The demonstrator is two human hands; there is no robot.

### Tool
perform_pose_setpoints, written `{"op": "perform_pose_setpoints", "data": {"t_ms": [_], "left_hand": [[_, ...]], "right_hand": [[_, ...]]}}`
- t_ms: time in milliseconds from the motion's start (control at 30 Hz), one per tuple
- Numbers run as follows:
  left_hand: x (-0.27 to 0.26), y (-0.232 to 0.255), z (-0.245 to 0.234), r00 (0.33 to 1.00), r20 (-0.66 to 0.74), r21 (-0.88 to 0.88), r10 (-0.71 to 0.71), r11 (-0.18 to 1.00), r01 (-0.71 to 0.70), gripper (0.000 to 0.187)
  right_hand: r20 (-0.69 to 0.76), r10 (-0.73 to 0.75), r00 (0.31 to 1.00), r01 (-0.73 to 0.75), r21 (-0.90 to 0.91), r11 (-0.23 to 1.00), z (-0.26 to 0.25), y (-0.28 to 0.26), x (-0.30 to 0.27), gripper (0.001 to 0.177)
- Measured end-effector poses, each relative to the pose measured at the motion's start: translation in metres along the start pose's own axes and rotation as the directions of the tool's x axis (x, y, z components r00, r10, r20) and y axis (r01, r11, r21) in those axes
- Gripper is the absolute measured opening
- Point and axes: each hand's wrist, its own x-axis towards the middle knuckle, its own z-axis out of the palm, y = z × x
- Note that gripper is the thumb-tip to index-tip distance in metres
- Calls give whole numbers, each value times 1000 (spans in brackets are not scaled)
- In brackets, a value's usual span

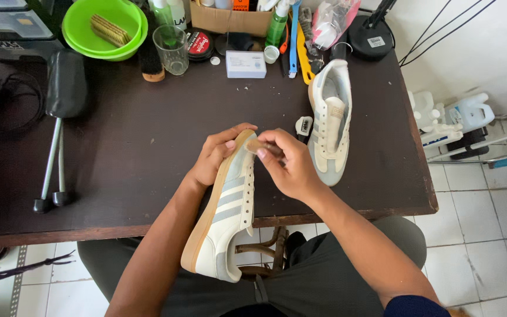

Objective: The person cleans a white sneaker using a small brush and a cloth. They scrub the upper and sole of the shoe, then wipe it down with the cloth. The person also opens a drawer to retrieve a small container before continuing to clean the shoe.

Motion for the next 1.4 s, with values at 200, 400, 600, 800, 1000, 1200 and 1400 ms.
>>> {"op": "perform_pose_setpoints", "data": {"t_ms": [200,400,600,800,1000,1200,1400], "left_hand": [[-2,1,0,1000,-3,-52,24,998,-24,29],[-5,-18,-6,999,-21,-47,-29,998,28,38],[-2,-7,-2,998,-9,-31,-55,998,54,49],[-6,-4,0,999,-22,-54,-50,997,49,45],[-6,-6,-3,999,-15,-48,-32,998,31,42],[-7,-4,-1,997,-24,-75,-74,995,72,44],[-9,-19,-5,996,-38,-15,-75,997,75,46]], "right_hand": [[114,-88,990,95,-57,994,6,-19,-3,24],[57,-136,989,138,-38,990,7,-27,-1,15],[20,-218,976,219,-154,964,8,-6,0,15],[-23,-182,983,180,-60,982,11,-16,3,21],[96,-152,984,151,17,988,11,-20,1,21],[67,-130,989,131,-7,991,8,-18,9,19],[10,-261,965,258,-188,948,20,-3,5,18]]}}
